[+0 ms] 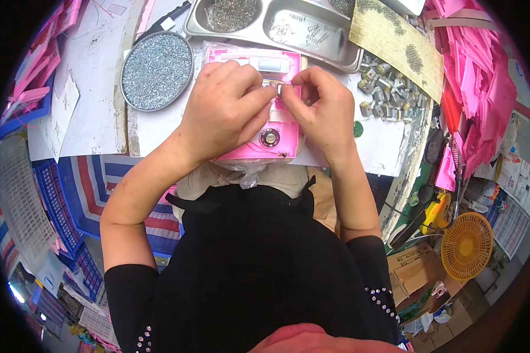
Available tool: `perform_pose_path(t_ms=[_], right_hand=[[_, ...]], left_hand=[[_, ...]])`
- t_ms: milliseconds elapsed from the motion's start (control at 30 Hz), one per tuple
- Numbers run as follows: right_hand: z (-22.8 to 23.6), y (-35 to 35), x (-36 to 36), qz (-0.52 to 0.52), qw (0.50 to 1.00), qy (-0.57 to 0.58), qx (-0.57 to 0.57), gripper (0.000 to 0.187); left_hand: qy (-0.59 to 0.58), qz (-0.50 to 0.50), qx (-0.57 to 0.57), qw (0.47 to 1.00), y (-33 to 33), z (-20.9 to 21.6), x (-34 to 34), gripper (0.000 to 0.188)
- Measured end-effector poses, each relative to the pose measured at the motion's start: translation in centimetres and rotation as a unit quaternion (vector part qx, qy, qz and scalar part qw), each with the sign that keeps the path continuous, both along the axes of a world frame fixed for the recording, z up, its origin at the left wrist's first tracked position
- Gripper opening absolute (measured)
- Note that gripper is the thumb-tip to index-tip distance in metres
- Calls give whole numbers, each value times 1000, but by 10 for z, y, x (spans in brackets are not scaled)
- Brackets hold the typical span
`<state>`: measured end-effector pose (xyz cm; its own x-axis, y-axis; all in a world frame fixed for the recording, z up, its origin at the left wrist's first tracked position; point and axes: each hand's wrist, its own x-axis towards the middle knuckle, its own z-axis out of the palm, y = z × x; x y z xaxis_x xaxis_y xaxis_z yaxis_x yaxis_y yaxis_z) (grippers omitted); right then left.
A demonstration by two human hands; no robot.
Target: Assemble a pink plastic electronic toy by installing electronic components, soldering wires, and securing the casing with screws.
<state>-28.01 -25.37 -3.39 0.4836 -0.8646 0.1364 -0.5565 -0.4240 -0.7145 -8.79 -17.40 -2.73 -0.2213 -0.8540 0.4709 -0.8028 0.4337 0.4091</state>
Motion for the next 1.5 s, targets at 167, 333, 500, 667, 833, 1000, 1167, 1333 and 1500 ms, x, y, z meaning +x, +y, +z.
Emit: perform_pose_path(t_ms=[167, 333, 500, 667, 833, 1000, 1167, 1333, 1500], right_hand=[[-14, 0, -13, -13, 989, -94, 111, 21], [-10, 1, -13, -10, 985, -113, 132, 20], [-12, -3, 1, -23, 998, -34, 41, 20], [-18, -4, 4, -56, 992, -53, 97, 21], [-5, 4, -13, -22, 985, -158, 67, 19], [9, 30, -38, 99, 984, -68, -129, 19], [7, 41, -49, 106, 982, -67, -140, 22], [7, 41, -46, 102, 981, -67, -152, 22], [16, 55, -29, 179, 971, -49, -152, 24]], left_hand=[[-14, 10, 1, 1000, -1, -2, -2, 30], [-12, 14, -21, 1000, -3, -3, 1, 26], [-27, 23, -13, 999, -7, -4, 0, 23], [27, 21, -59, 998, -5, 2, 23, 19], [27, 63, -27, 997, 31, 6, 41, 19], [37, 62, 7, 997, 59, -1, 37, 21], [52, 102, 3, 993, 65, -1, 41, 21], [107, 163, 2, 981, 72, -3, 44, 15], [142, 193, 207, 949, 113, 5, 17, 16]])
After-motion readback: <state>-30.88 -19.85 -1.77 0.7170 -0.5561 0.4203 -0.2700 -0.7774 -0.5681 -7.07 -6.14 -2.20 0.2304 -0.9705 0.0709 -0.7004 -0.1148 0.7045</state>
